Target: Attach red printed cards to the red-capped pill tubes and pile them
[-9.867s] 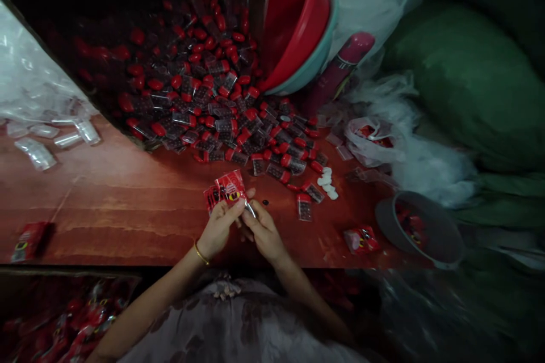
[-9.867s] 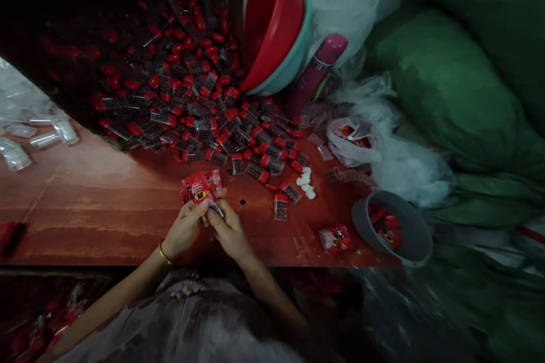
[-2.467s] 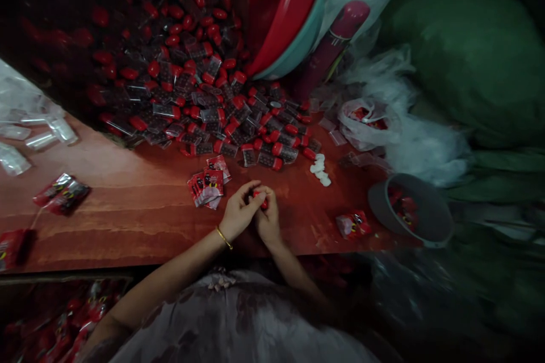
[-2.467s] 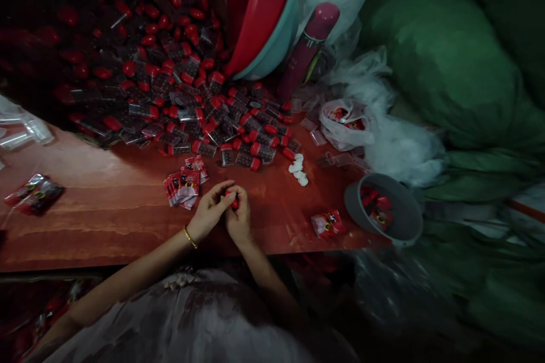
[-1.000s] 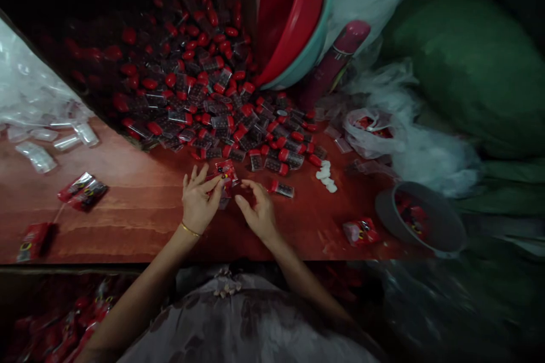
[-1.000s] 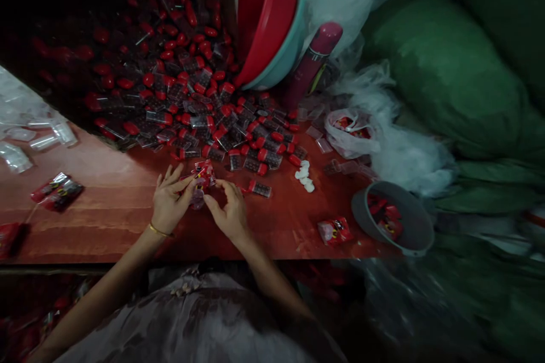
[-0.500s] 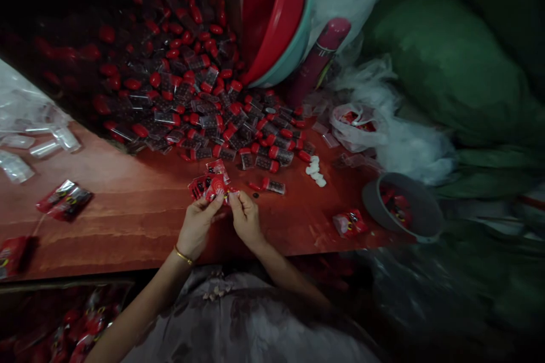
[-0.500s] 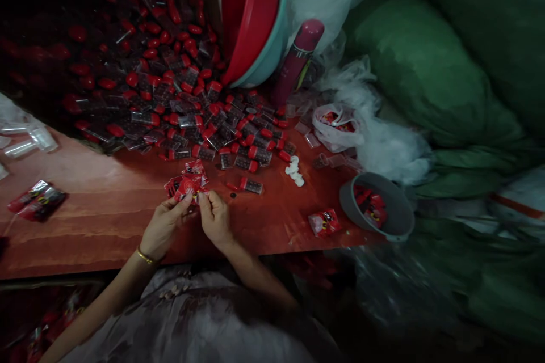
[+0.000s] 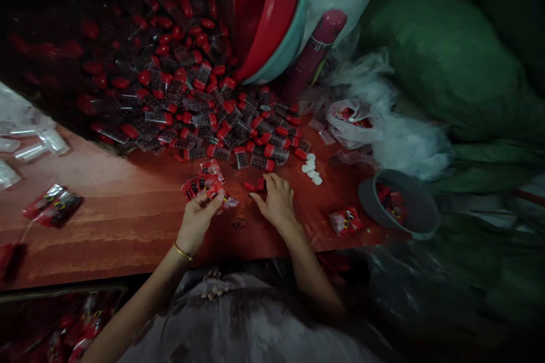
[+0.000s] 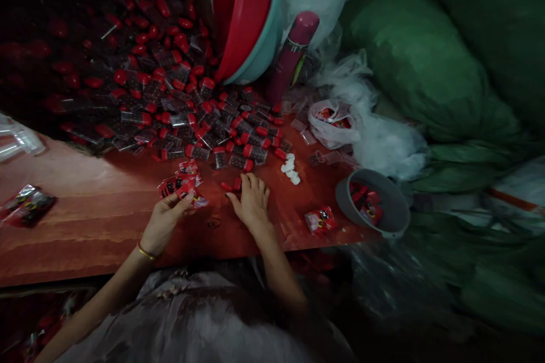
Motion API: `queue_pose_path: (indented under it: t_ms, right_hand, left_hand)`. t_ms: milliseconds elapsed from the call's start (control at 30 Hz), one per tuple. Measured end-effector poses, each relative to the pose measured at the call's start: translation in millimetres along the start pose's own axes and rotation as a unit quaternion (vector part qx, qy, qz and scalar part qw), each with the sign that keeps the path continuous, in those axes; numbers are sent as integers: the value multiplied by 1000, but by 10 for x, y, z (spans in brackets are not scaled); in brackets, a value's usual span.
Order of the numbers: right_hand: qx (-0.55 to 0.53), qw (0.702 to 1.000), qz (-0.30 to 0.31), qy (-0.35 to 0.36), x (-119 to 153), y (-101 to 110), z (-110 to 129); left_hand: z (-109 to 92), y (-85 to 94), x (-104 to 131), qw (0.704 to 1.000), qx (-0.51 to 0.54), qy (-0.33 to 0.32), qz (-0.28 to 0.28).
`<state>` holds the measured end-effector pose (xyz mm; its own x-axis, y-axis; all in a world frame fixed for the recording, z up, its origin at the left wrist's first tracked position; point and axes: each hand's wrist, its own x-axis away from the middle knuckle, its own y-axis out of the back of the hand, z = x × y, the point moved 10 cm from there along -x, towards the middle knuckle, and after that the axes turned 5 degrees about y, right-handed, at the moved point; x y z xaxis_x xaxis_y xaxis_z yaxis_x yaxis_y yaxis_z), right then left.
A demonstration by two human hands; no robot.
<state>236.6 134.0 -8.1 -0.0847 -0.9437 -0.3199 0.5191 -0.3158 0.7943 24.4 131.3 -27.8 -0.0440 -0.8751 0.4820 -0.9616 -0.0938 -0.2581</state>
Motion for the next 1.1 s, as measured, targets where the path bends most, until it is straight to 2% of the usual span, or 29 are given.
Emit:
queue_pose_path:
  t_ms: [67, 133, 233, 333, 400, 500, 600, 700, 833, 900, 967, 1100]
  right_hand:
    - [-56, 998, 20, 22, 4, -47, -23]
    - [-156, 988, 8, 21, 26, -37, 11]
    - [-343, 939, -9, -24, 93, -67, 88]
    - [-442, 895, -1, -53, 179, -170, 185]
    - [-449, 892, 6, -52, 228, -210, 229]
    - [-424, 905, 11, -31, 286, -201, 287]
    - [-413, 910, 18, -12, 336, -156, 368]
    - [-457, 889, 3, -18, 365, -68, 407]
    - [-520, 846, -64, -100, 348, 44, 235]
    - [-503, 848, -64, -157, 336, -7, 132]
    - [-475, 855, -47, -203, 335, -99, 54]
    - [-420, 873, -39, -245, 370, -204, -52]
  left_hand:
    - [0, -116, 12, 998, -45, -33, 37]
    - [14, -201, 9, 994, -71, -58, 57]
    - [59, -272, -67, 996, -46, -67, 44]
    - [151, -370, -188, 998, 44, -49, 17]
    - [269, -478, -253, 994, 108, -17, 5]
    - [405, -634, -282, 988, 152, 8, -9]
    - [419, -680, -280, 986, 165, -15, -32]
    - [347, -651, -311, 984, 161, -61, -39]
    - [187, -587, -321, 986, 31, -158, -52]
    - [160, -583, -274, 977, -39, -198, -65]
    - [178, -643, -214, 969, -94, -222, -53]
    - [215, -773, -119, 955, -172, -240, -23]
